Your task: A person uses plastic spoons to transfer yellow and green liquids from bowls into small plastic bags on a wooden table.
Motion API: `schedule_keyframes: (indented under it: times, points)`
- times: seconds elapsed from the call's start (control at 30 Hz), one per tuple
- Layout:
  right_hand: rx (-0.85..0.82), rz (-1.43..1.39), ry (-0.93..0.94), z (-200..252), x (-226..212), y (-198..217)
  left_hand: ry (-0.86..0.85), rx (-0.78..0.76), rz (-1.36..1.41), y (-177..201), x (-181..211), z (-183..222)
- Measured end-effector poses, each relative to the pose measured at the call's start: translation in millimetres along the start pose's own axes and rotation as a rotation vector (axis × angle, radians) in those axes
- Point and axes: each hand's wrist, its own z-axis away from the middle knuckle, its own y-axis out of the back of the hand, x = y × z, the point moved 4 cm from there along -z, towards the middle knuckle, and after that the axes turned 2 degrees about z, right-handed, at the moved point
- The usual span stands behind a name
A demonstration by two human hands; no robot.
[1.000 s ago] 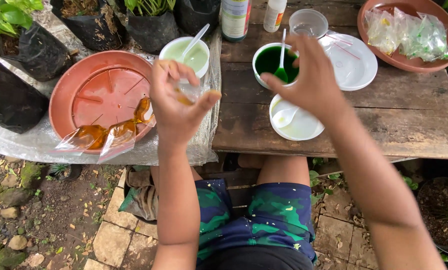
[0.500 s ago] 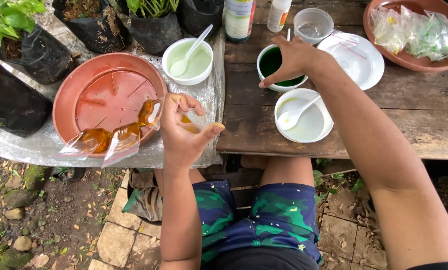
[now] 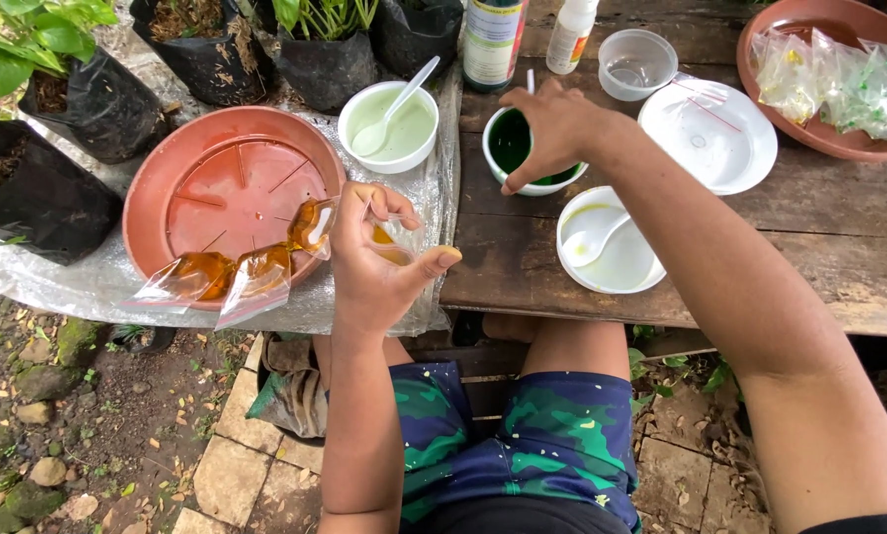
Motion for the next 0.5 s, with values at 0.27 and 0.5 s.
schedule_keyframes:
  times: [0.27,0.5]
  points:
    - [-0.014,0.079,0.106,-0.8,-17.1,-16.2,0.023,-0.007,0.007,1.1,-2.1,1.0]
    - [0.057,0.121,0.238,10.9,-27.6,-22.4,-0.065,0.018,0.032,5.4,-25.9,4.1]
